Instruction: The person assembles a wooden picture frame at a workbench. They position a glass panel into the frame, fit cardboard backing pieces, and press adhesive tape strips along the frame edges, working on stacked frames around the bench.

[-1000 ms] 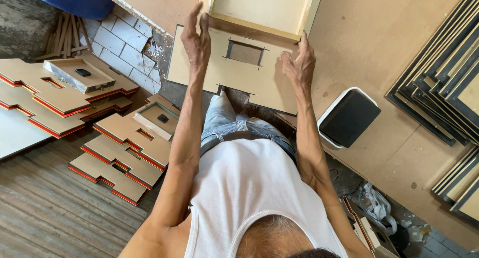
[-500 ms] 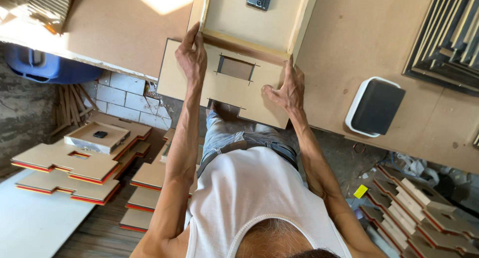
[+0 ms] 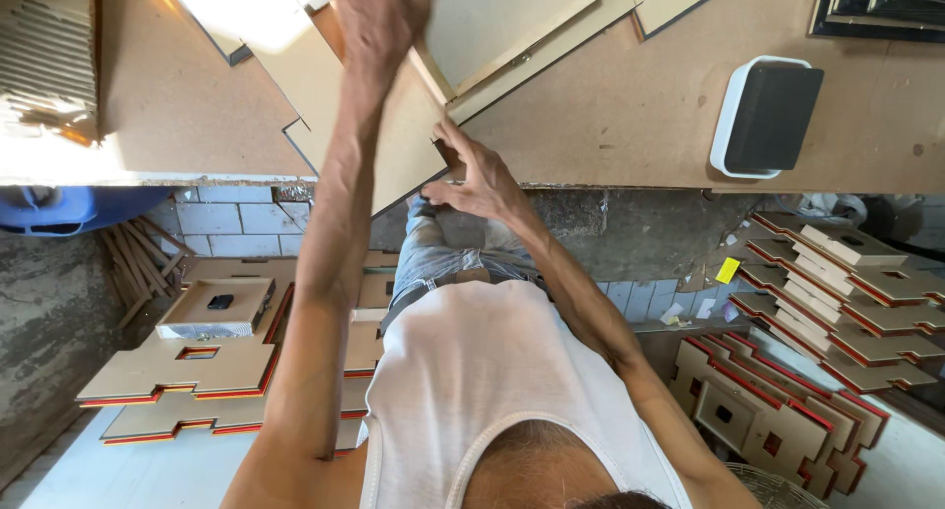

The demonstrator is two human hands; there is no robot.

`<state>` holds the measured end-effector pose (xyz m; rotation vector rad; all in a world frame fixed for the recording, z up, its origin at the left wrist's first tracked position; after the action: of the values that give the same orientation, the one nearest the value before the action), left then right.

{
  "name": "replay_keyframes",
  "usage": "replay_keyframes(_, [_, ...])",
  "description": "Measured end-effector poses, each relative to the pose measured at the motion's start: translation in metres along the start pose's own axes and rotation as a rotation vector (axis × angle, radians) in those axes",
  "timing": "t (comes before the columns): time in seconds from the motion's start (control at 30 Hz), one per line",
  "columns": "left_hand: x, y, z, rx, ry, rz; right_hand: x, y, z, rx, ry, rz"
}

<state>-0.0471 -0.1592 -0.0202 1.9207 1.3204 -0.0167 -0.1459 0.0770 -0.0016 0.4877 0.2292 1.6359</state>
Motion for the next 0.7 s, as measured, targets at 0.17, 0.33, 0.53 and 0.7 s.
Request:
replay_keyframes(0.17, [0.031, -0.063, -0.118, -0.167, -0.162, 0.062, 0.036, 0.044, -0.023, 0.040, -0.197, 0.091])
replay_keyframes(0.33, [0.038, -0.088, -0.114, -0.261, -0.102, 0.069, 0.085, 0.092, -0.058, -0.246, -0.294, -0.001])
replay_keyframes(0.53, [0.038, -0.097, -0.096, -0.170, -0.085, 0.023, 0.093, 0.151, -0.086, -0.277, -0.209, -0.008])
replay_keyframes(0.7, [0.054, -0.062, -0.081, 0.048, 0.221, 0.011, 0.073, 0.208, -0.100, -0.215, -0.109, -0.030])
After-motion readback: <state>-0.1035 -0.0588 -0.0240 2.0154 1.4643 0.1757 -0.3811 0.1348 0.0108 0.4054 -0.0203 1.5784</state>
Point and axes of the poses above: each hand's wrist, its own x-axis away from the middle knuckle, its own y-axis out of the back of the hand, z = x × y, the point moved 1 cm from there along -x, towards the middle knuckle, and after that the axes turned 7 degrees about x, right-handed, at the moved point
